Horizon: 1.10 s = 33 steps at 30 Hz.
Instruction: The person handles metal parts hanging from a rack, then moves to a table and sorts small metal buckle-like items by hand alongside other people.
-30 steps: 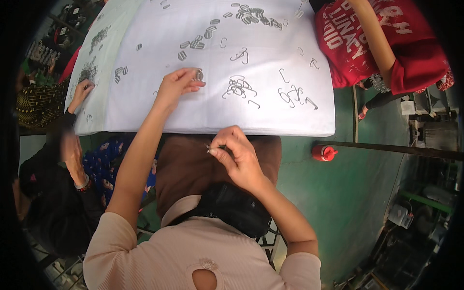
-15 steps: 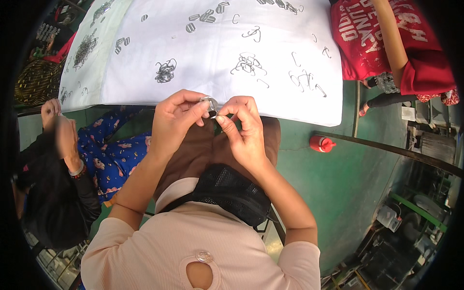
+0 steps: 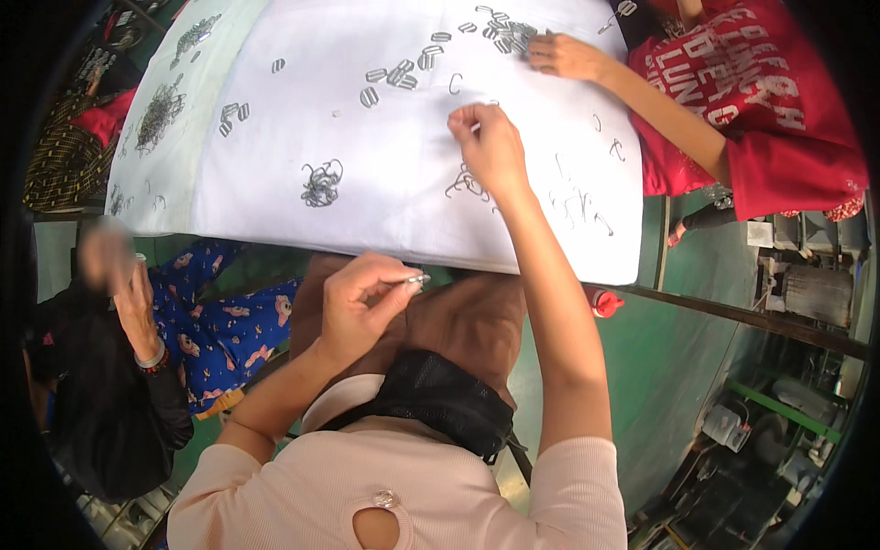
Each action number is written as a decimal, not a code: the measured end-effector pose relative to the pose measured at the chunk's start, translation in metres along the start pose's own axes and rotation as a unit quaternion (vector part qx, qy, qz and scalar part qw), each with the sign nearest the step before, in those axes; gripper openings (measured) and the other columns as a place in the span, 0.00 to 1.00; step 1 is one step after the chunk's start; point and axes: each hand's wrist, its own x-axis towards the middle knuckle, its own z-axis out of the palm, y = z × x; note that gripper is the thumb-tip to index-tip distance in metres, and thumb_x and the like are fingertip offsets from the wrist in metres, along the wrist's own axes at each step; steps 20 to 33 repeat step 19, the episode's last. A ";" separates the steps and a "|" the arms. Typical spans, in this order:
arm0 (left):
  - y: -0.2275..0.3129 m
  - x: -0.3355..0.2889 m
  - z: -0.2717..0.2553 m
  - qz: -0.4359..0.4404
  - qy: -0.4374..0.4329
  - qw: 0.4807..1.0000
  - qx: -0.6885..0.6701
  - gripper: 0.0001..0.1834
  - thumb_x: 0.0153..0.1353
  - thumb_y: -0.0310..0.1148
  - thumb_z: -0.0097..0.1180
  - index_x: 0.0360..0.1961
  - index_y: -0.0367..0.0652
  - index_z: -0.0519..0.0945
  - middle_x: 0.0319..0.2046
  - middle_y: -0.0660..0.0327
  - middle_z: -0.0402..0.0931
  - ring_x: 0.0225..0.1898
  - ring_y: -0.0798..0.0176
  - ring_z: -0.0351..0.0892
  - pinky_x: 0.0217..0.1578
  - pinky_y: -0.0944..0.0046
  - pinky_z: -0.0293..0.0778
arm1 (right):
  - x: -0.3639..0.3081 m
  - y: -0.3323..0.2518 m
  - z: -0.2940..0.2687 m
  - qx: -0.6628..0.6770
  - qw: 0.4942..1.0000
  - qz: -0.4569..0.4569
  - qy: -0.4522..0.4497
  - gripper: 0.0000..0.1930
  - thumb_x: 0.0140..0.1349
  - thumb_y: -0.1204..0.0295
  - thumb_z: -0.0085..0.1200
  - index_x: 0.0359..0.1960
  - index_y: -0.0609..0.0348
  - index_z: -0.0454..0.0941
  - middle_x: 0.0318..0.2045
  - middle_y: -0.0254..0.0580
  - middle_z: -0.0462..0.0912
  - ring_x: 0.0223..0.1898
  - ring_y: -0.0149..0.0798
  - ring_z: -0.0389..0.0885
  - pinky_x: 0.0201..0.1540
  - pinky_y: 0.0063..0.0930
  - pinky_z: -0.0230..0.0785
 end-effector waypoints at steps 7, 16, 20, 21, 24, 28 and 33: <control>0.002 0.001 -0.004 0.016 0.006 0.999 0.036 0.08 0.46 0.17 0.57 0.31 0.37 0.79 0.29 0.58 0.75 0.27 0.70 0.75 0.24 0.75 0.73 | 0.107 -0.002 0.040 -0.289 0.913 0.262 -0.117 0.19 0.50 0.54 0.55 0.36 0.57 0.79 0.37 0.42 0.80 0.40 0.41 0.78 0.39 0.29 0.70; 0.000 -0.002 -0.006 0.028 0.015 0.999 0.044 0.08 0.47 0.18 0.57 0.31 0.37 0.79 0.30 0.57 0.76 0.28 0.68 0.76 0.24 0.74 0.74 | 0.028 -0.009 0.015 0.096 0.964 0.181 -0.169 0.09 0.57 0.68 0.51 0.29 0.64 0.73 0.24 0.39 0.76 0.28 0.32 0.76 0.34 0.25 0.70; -0.007 -0.004 -0.006 0.010 0.005 0.999 0.038 0.09 0.49 0.19 0.56 0.34 0.38 0.79 0.33 0.59 0.76 0.28 0.66 0.77 0.26 0.74 0.74 | -0.021 -0.033 -0.011 0.271 0.924 0.222 -0.157 0.08 0.57 0.71 0.51 0.30 0.64 0.71 0.22 0.37 0.74 0.27 0.30 0.74 0.34 0.23 0.70; -0.007 -0.004 -0.006 0.010 0.005 0.999 0.038 0.09 0.49 0.19 0.56 0.34 0.38 0.79 0.33 0.59 0.76 0.28 0.66 0.77 0.26 0.74 0.74 | -0.021 -0.033 -0.011 0.271 0.924 0.222 -0.157 0.08 0.57 0.71 0.51 0.30 0.64 0.71 0.22 0.37 0.74 0.27 0.30 0.74 0.34 0.23 0.70; -0.007 -0.004 -0.006 0.010 0.005 0.999 0.038 0.09 0.49 0.19 0.56 0.34 0.38 0.79 0.33 0.59 0.76 0.28 0.66 0.77 0.26 0.74 0.74 | -0.021 -0.033 -0.011 0.271 0.924 0.222 -0.157 0.08 0.57 0.71 0.51 0.30 0.64 0.71 0.22 0.37 0.74 0.27 0.30 0.74 0.34 0.23 0.70; -0.007 -0.004 -0.006 0.010 0.005 0.999 0.038 0.09 0.49 0.19 0.56 0.34 0.38 0.79 0.33 0.59 0.76 0.28 0.66 0.77 0.26 0.74 0.74 | -0.021 -0.033 -0.011 0.271 0.924 0.222 -0.157 0.08 0.57 0.71 0.51 0.30 0.64 0.71 0.22 0.37 0.74 0.27 0.30 0.74 0.34 0.23 0.70; -0.007 -0.004 -0.006 0.010 0.005 0.999 0.038 0.09 0.49 0.19 0.56 0.34 0.38 0.79 0.33 0.59 0.76 0.28 0.66 0.77 0.26 0.74 0.74 | -0.021 -0.033 -0.011 0.271 0.924 0.222 -0.157 0.08 0.57 0.71 0.51 0.30 0.64 0.71 0.22 0.37 0.74 0.27 0.30 0.74 0.34 0.23 0.70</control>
